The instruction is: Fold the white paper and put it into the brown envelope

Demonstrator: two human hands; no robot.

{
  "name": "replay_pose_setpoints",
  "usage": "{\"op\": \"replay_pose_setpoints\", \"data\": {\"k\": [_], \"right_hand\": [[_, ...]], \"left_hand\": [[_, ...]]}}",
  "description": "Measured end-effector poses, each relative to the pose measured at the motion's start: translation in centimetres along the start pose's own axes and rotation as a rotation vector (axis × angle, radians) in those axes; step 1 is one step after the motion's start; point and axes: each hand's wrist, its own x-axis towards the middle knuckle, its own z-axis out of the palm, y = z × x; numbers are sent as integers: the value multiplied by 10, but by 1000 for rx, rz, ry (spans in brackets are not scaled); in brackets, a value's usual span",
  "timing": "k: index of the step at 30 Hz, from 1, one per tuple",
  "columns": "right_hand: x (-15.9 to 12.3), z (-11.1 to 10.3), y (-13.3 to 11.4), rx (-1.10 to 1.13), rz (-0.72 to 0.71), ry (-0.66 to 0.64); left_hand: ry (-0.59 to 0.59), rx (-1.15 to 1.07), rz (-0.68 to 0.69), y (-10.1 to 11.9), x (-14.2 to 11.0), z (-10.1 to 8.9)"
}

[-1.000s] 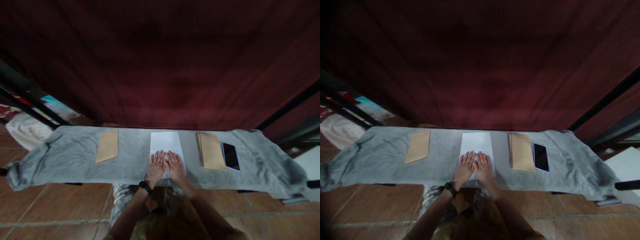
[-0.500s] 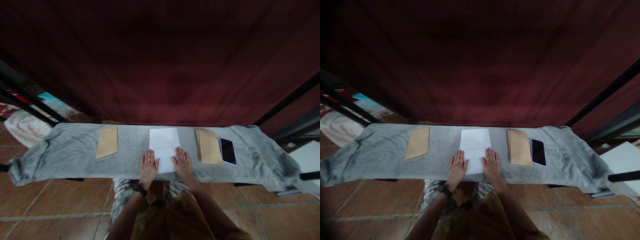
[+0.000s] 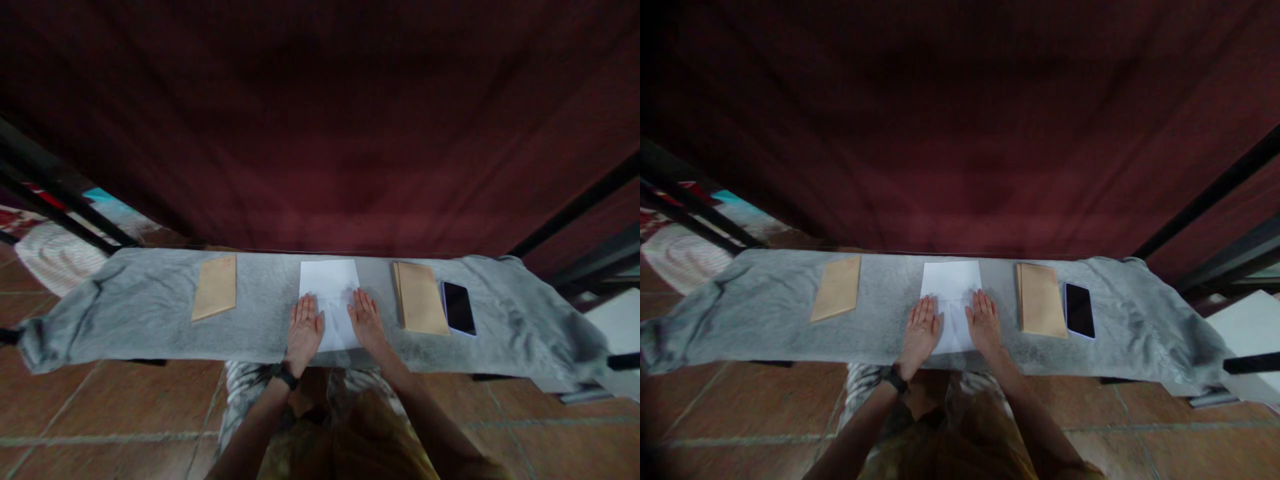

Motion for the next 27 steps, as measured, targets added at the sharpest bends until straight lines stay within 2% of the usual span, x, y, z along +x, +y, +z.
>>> {"op": "replay_pose_setpoints", "data": {"k": [5,8,10,15,22,27], "right_hand": [[60,6,-32,91,-179,-106],[83,16,-37,98,-194,-150],[91,23,-35,78,-197,-160],[98,36,-22,24,-191,-121],[110,44,-8,-38,-77,-94],[115,46,6,-73,-26,-62]], "left_hand": [[-170,-7,166,21,51,20],[-270,29,188,19,71,28],[-295,38,181,13,80,31],[-239,13,169,-3,90,36],[-161,21,38,-26,105,44],[-124,32,-32,-41,108,42]]}}
